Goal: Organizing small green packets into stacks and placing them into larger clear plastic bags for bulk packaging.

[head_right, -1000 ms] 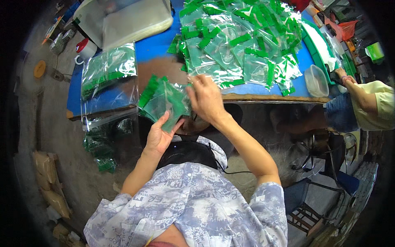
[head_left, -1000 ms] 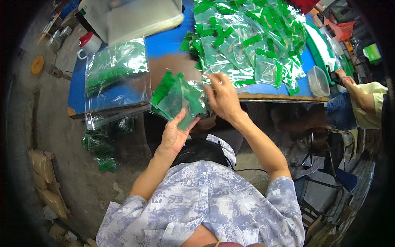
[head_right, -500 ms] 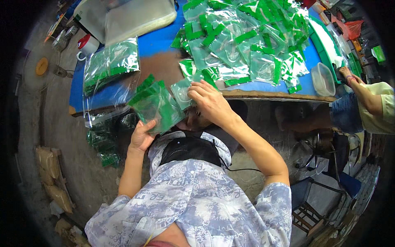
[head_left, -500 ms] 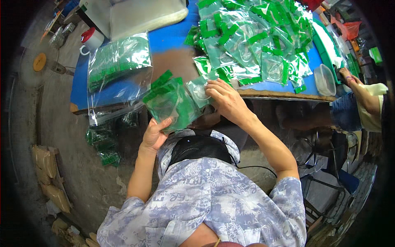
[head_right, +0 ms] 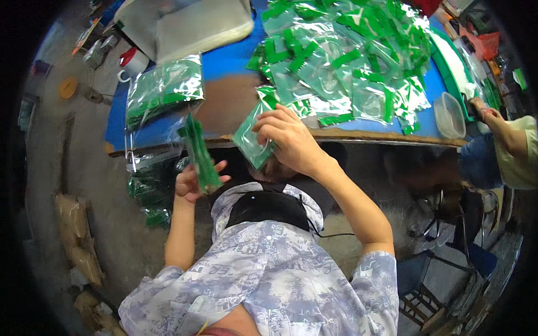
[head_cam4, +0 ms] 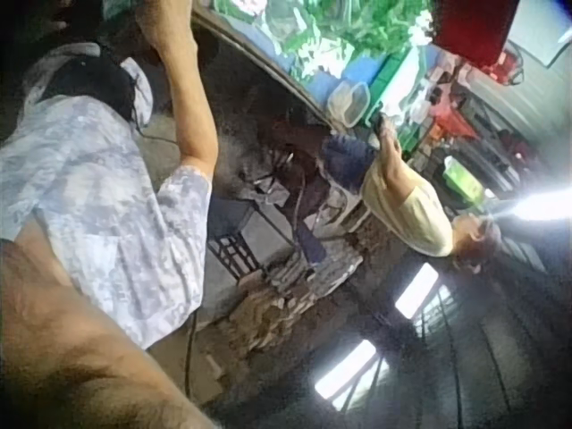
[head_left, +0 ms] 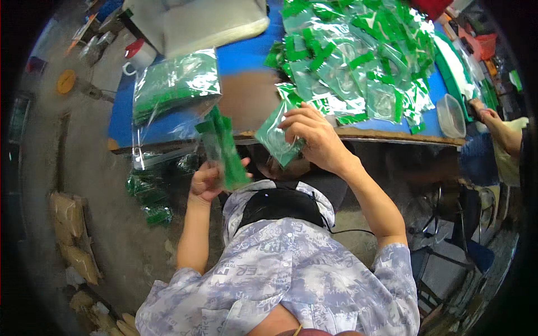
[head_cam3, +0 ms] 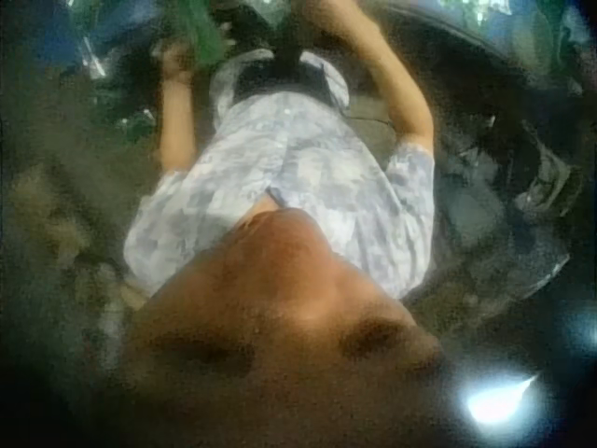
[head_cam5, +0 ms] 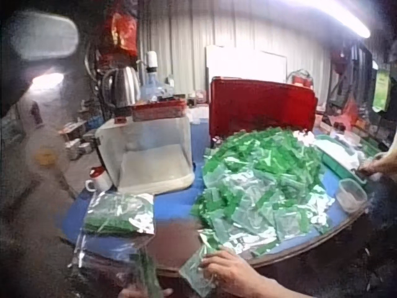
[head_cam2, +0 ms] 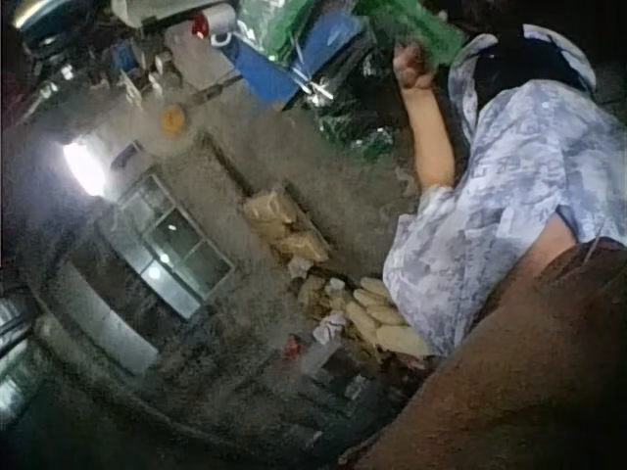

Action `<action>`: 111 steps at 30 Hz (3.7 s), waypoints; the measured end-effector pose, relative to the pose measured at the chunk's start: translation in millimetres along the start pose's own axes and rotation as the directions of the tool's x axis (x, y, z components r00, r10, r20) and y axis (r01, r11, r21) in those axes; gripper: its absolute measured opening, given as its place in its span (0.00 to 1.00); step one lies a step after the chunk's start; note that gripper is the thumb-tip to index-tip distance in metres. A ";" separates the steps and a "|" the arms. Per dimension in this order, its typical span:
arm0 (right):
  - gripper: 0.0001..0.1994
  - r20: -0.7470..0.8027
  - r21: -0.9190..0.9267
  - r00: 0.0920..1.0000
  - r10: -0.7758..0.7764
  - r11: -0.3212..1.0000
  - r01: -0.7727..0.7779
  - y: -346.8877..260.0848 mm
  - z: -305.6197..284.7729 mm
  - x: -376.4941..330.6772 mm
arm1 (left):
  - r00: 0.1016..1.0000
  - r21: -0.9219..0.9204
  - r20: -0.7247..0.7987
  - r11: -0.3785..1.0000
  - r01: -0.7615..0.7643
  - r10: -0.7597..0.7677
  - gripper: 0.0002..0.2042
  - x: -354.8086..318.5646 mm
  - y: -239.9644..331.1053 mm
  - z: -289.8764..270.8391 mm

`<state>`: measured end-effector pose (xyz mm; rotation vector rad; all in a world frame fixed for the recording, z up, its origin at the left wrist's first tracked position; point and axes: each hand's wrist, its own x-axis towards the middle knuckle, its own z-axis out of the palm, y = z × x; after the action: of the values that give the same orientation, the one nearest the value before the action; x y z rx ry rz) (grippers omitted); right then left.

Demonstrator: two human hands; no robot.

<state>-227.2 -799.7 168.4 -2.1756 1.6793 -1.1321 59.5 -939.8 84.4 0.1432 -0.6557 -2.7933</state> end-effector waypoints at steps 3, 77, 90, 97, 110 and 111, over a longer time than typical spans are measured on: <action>0.18 0.147 0.172 0.987 -0.066 0.984 0.040 -23.3 14.2 7.1 | 0.973 0.092 -0.225 0.993 0.079 -0.056 0.27 5.6 -24.0 -13.4; 0.11 -0.477 0.288 0.727 0.494 0.869 -0.401 -22.2 6.9 -28.9 | 0.954 0.113 -0.294 0.993 -0.028 0.060 0.27 26.7 -44.9 33.2; 0.23 -0.091 -0.524 0.940 0.329 0.787 -0.326 38.0 1.3 -19.8 | 0.915 -0.001 -0.358 0.980 -0.201 0.187 0.24 26.4 -62.2 42.8; 0.22 0.031 -0.339 0.988 0.152 0.931 -0.132 18.3 9.2 15.2 | 0.880 0.018 -0.429 0.976 -0.217 0.203 0.22 27.6 -69.0 40.4; 0.33 0.023 -0.458 0.975 0.221 0.869 -0.186 22.2 26.9 -6.6 | 0.903 0.122 -0.356 0.970 -0.209 0.240 0.24 16.4 -57.6 53.0; 0.32 0.031 -0.462 0.973 0.229 0.866 -0.189 17.1 26.5 -7.8 | 0.900 0.122 -0.369 0.972 -0.198 0.230 0.24 11.3 -57.2 55.3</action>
<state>-223.6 -806.9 136.9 -2.1665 2.2587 -0.6192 26.5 -870.3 107.8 0.5795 -0.6417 -2.4281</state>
